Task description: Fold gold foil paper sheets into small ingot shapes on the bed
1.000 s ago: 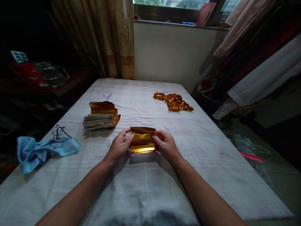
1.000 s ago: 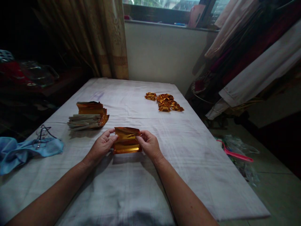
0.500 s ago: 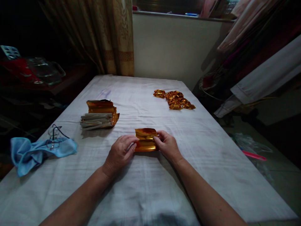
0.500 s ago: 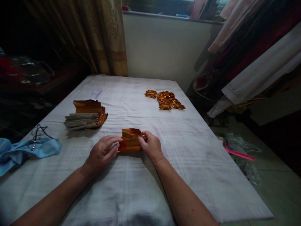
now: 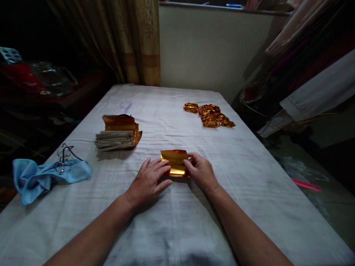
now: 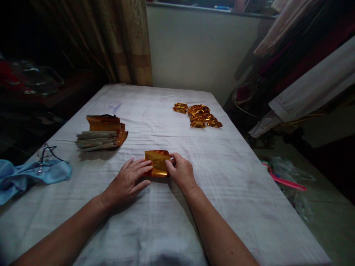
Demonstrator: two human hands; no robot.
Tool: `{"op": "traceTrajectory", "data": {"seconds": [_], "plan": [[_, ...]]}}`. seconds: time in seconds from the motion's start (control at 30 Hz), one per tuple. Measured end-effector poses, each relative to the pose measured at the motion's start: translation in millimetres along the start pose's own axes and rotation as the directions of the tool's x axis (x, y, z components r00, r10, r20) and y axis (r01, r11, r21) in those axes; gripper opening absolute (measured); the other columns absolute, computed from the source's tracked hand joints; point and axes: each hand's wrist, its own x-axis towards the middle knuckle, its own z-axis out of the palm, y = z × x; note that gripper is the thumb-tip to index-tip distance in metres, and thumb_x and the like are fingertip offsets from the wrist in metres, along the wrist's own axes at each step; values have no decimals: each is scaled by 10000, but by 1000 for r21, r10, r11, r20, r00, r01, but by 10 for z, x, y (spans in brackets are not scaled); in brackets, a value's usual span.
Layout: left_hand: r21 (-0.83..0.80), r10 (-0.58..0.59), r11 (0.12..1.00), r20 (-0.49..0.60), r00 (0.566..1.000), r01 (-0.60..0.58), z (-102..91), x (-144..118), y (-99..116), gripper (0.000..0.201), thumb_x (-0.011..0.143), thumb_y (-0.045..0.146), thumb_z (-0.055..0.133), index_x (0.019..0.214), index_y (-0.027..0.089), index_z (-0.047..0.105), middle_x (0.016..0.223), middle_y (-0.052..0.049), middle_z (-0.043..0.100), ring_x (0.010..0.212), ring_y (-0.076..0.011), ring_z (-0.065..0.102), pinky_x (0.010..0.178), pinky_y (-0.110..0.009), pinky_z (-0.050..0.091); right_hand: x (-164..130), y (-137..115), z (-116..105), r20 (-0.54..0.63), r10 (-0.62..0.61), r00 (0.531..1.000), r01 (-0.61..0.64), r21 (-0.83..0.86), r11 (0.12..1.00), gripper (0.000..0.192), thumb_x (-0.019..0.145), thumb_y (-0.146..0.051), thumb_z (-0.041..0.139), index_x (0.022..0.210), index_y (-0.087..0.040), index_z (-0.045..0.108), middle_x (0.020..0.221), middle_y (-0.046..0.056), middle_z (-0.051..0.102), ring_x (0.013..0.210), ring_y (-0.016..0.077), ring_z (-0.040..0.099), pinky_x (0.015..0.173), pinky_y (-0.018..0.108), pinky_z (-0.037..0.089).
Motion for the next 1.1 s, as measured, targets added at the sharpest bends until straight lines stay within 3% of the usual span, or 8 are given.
{"op": "traceTrajectory", "data": {"seconds": [0.33, 0.47, 0.6, 0.7, 0.8, 0.93, 1.0, 1.1], "plan": [[-46, -9, 999, -159, 987, 2, -3, 5, -43, 390, 998, 469, 459, 1250, 215, 614, 1372, -112, 610, 1316, -274, 516, 1161, -560, 299, 30, 51, -16, 9, 9, 1000, -10, 181, 983, 241, 770, -432, 553, 790, -217, 660, 703, 14, 679, 648, 176, 616, 608, 275, 451], [-185, -169, 977, -356, 919, 107, -48, 41, -102, 421, 968, 454, 507, 1291, 191, 564, 1344, -127, 621, 1273, -253, 557, 1098, -454, 425, 58, 39, -69, 146, 59, 988, -123, 484, 866, 293, 693, -490, 662, 749, -203, 635, 658, -2, 651, 596, 147, 586, 569, 256, 449], [-481, -404, 839, -239, 883, 254, -49, 78, -82, 487, 908, 429, 588, 1328, 191, 522, 1132, -88, 720, 1037, -215, 691, 892, -354, 553, 29, -5, -93, 242, 9, 970, -154, 588, 794, 300, 685, -478, 719, 761, -200, 635, 702, -3, 668, 613, 131, 593, 571, 240, 461], [-580, -452, 764, -167, 876, 283, -50, 83, -34, 456, 905, 346, 592, 1327, 187, 523, 888, -25, 743, 790, -162, 716, 696, -261, 560, -6, -19, -77, 205, -58, 977, -63, 537, 841, 254, 753, -452, 671, 777, -201, 644, 698, -2, 658, 609, 129, 582, 557, 238, 456], [-410, -316, 900, -384, 867, 147, -132, 82, 6, 314, 918, 267, 593, 1225, 204, 611, 884, -19, 745, 771, -147, 704, 700, -249, 551, -36, -51, -87, 36, -186, 982, 161, 363, 918, 157, 803, -346, 627, 861, -209, 676, 745, 6, 674, 629, 138, 590, 551, 244, 460], [55, 191, 978, -622, 760, -201, -332, 106, 13, 168, 941, 145, 569, 1047, 225, 673, 940, -19, 762, 906, -158, 681, 853, -289, 543, -58, -163, -169, -208, -613, 762, 617, -53, 785, 196, 881, -193, 578, 1029, -243, 697, 923, 42, 720, 837, 187, 648, 758, 324, 522], [217, 345, 939, -598, 723, -268, -394, 117, -12, 175, 935, 122, 584, 1049, 225, 670, 930, -14, 770, 889, -160, 672, 851, -292, 545, -58, -212, -204, -227, -752, 618, 709, -253, 659, 193, 927, -161, 557, 1016, -247, 705, 943, 50, 717, 878, 189, 638, 814, 327, 509], [353, 459, 882, -488, 742, -313, -392, 86, -73, 179, 949, 131, 564, 1068, 217, 667, 945, -13, 779, 855, -160, 678, 811, -288, 556, -67, -212, -216, -145, -820, 554, 720, -411, 559, 201, 945, -117, 537, 964, -225, 706, 906, 51, 709, 836, 177, 615, 775, 290, 496]]}}
